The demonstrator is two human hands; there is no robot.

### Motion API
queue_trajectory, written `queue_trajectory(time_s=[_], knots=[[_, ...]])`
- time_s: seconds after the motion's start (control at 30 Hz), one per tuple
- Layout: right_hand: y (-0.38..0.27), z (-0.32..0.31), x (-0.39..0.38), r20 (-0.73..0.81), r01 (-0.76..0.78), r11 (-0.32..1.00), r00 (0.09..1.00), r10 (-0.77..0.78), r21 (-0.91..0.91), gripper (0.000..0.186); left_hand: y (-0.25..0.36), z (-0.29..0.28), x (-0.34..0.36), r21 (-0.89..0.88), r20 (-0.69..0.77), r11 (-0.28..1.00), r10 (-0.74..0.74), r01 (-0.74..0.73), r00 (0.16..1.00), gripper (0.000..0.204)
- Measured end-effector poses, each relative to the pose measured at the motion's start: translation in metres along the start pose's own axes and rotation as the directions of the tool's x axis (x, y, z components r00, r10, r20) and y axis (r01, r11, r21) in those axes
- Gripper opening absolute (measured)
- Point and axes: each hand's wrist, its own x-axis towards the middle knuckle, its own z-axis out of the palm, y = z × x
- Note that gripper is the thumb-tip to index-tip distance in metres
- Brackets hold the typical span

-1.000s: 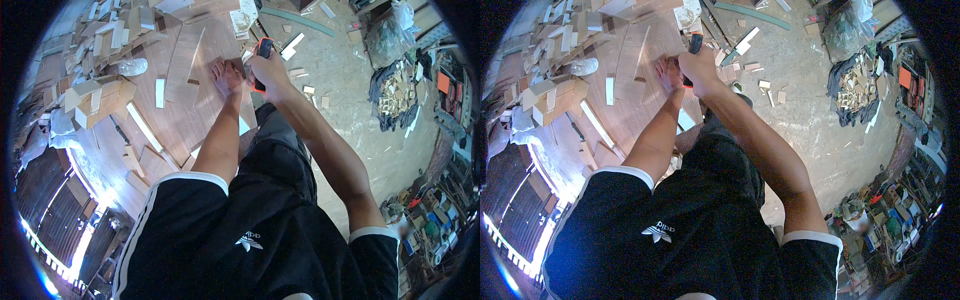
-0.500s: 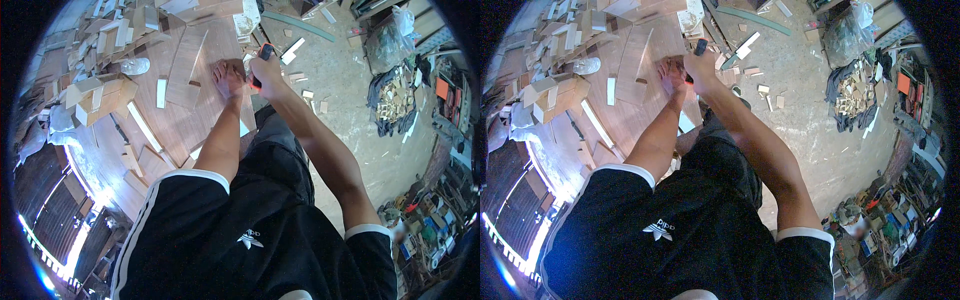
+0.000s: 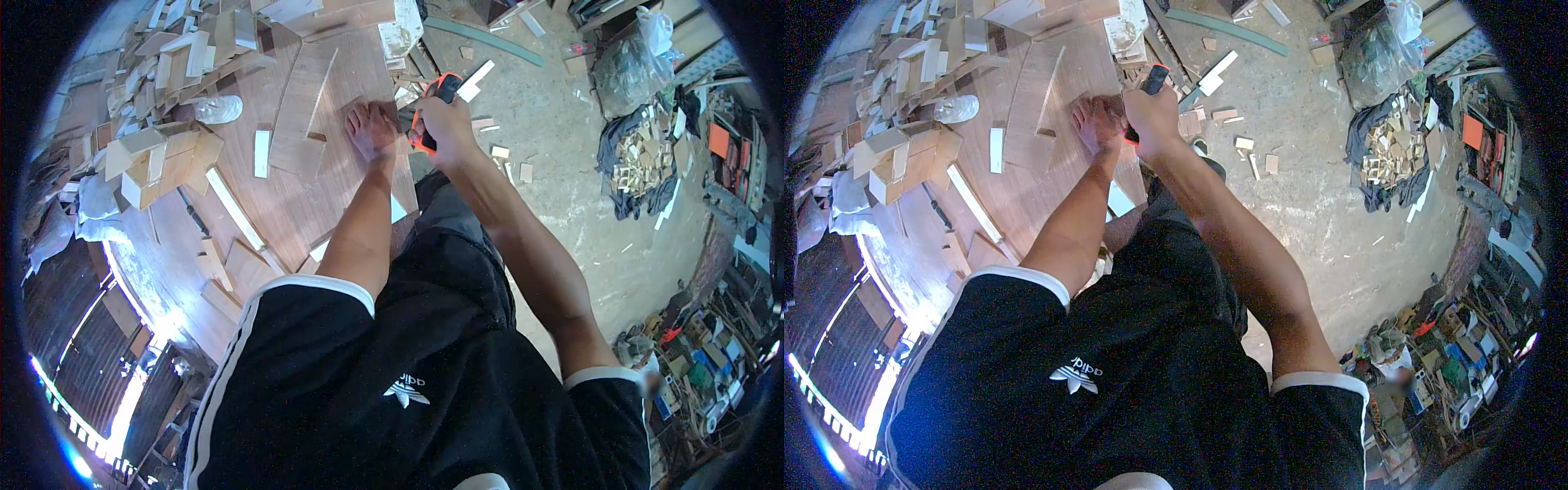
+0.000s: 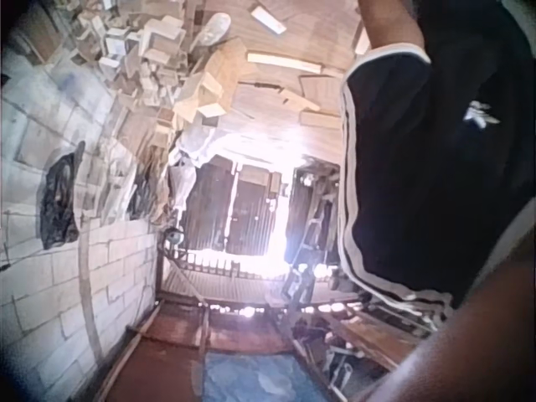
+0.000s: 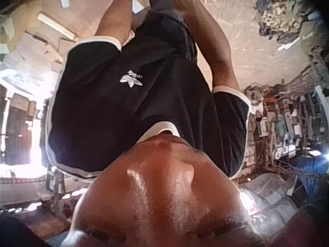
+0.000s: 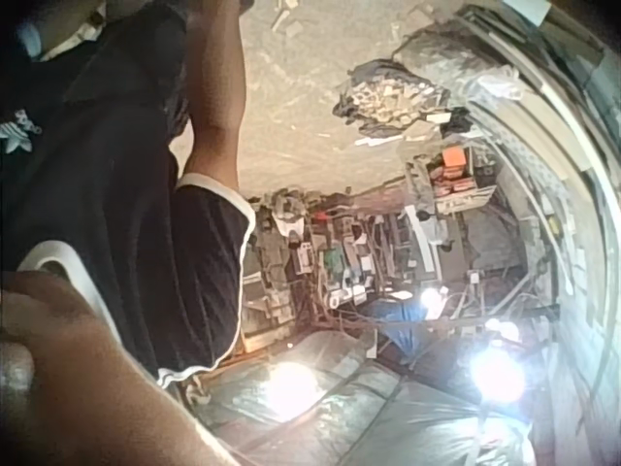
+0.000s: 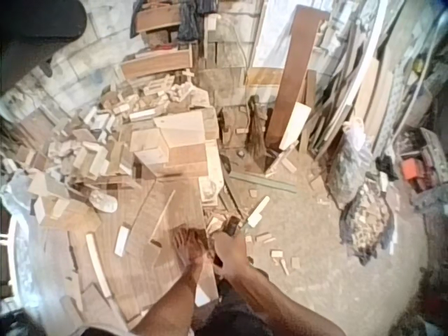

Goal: The person is using a hand saw to cut a small piece of wood in a workshop environment.

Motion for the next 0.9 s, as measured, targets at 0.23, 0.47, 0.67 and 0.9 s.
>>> queue_trajectory(time_s=[0.23,0.47,0.67,0.9], knots=[[0.003,0.002,0.003,-0.026,-0.002,1.0,1.0,0.003,0.022,0.011,0.003,-0.001,0.004,-0.079,0.011,0.997,-0.023,0.023,1.0,0.033],[-0.003,-0.001,-0.02,-0.038,0.045,0.999,0.998,-0.045,-0.014,0.009,0.008,0.003,0.003,-0.092,-0.002,0.995,-0.036,0.036,0.999,0.027],[-0.02,0.001,-0.051,-0.001,0.022,0.998,1.0,-0.022,0.057,0.011,0.001,0.002,0.0,-0.057,-0.045,0.998,-0.033,0.03,0.998,0.026],[0.016,-0.01,0.032,0.004,-0.008,0.999,1.0,0.007,0.047,0.009,0.006,0.004,-0.004,0.001,-0.152,0.999,0.047,-0.047,0.987,0.028]])
